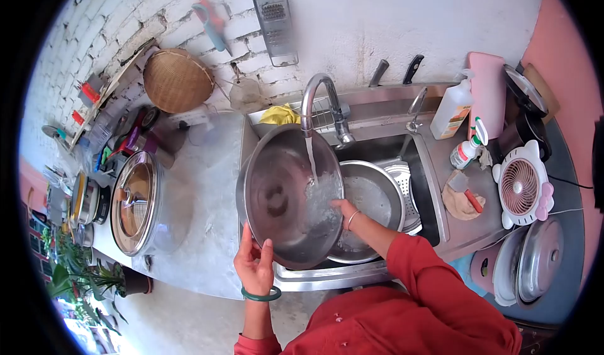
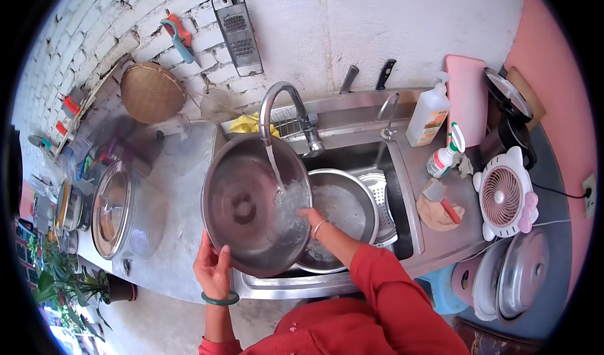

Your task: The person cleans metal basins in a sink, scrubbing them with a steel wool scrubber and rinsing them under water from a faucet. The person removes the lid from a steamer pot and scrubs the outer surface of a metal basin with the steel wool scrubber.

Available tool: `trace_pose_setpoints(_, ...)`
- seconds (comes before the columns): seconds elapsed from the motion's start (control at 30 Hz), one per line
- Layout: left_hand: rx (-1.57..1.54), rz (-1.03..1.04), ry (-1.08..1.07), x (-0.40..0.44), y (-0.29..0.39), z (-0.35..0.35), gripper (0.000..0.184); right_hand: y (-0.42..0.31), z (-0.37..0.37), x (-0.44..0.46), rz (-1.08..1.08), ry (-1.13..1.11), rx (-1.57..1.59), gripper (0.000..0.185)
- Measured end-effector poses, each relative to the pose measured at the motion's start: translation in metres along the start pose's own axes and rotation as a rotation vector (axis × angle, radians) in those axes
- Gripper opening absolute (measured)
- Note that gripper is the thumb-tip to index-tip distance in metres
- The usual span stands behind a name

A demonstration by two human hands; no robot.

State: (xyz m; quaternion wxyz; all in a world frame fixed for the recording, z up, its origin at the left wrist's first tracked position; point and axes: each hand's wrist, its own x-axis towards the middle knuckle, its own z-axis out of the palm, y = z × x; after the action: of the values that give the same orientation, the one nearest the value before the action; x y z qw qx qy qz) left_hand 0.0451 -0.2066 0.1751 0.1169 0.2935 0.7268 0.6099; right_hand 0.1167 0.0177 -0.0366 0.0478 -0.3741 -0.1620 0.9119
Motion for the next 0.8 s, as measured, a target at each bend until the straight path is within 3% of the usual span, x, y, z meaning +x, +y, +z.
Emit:
trace_pose_setpoints(0.03, 0.006, -0.002, 0.008, -0.005, -0.006, -0.004, 0.049, -0.006, 0.005, 0.005, 0.008, -0.006, -0.003, 0.038)
trace_pose_setpoints(0.1, 0.169, 0.14, 0.137, -0.014, -0.031, -0.012, 0.048, -0.018, 0.011, 0.012, -0.223, 0.069, 0.012, 0.035)
trace_pose_setpoints(0.13, 0.168, 0.095, 0.162, -0.02, -0.046, -0.017, 0.046, -0.025, 0.015, 0.009, -0.211, 0.067, 0.004, 0.035)
trace_pose_setpoints(0.2, 0.088, 0.037, 0.225, -0.025, -0.081, -0.015, 0.045, -0.039, 0.019, -0.001, -0.47, 0.093, -0.092, 0.03)
trace_pose_setpoints(0.23, 0.001, -0.011, 0.275, -0.027, -0.086, -0.011, 0.045, -0.046, 0.02, -0.004, -0.46, 0.095, -0.103, 0.03)
trace_pose_setpoints(0.3, -0.061, -0.125, 0.288, -0.027, -0.108, -0.003, 0.048, -0.06, 0.019, -0.011, -0.76, 0.187, -0.307, 0.023)
trace_pose_setpoints(0.37, -0.173, -0.23, 0.314, -0.023, -0.132, 0.011, 0.051, -0.075, 0.023, -0.022, -0.868, 0.211, -0.394, 0.022)
trace_pose_setpoints(0.43, -0.195, -0.346, 0.279, -0.016, -0.164, 0.023, 0.057, -0.087, 0.019, -0.025, -0.986, 0.231, -0.477, 0.022)
trace_pose_setpoints(0.53, -0.191, -0.463, 0.265, -0.004, -0.185, 0.044, 0.045, -0.098, 0.019, -0.035, -1.044, 0.282, -0.784, 0.021)
trace_pose_setpoints(0.67, -0.268, -0.707, 0.13, -0.002, -0.196, 0.062, 0.029, -0.107, 0.044, -0.072, -1.156, 0.392, -0.943, 0.021)
trace_pose_setpoints(0.73, -0.357, -0.807, 0.034, -0.009, -0.192, 0.068, 0.034, -0.112, 0.063, -0.101, -1.294, 0.492, -1.408, 0.026)
trace_pose_setpoints(0.8, -0.374, -0.898, -0.029, -0.013, -0.187, 0.077, 0.031, -0.115, 0.079, -0.123, -1.307, 0.523, -1.585, 0.032)
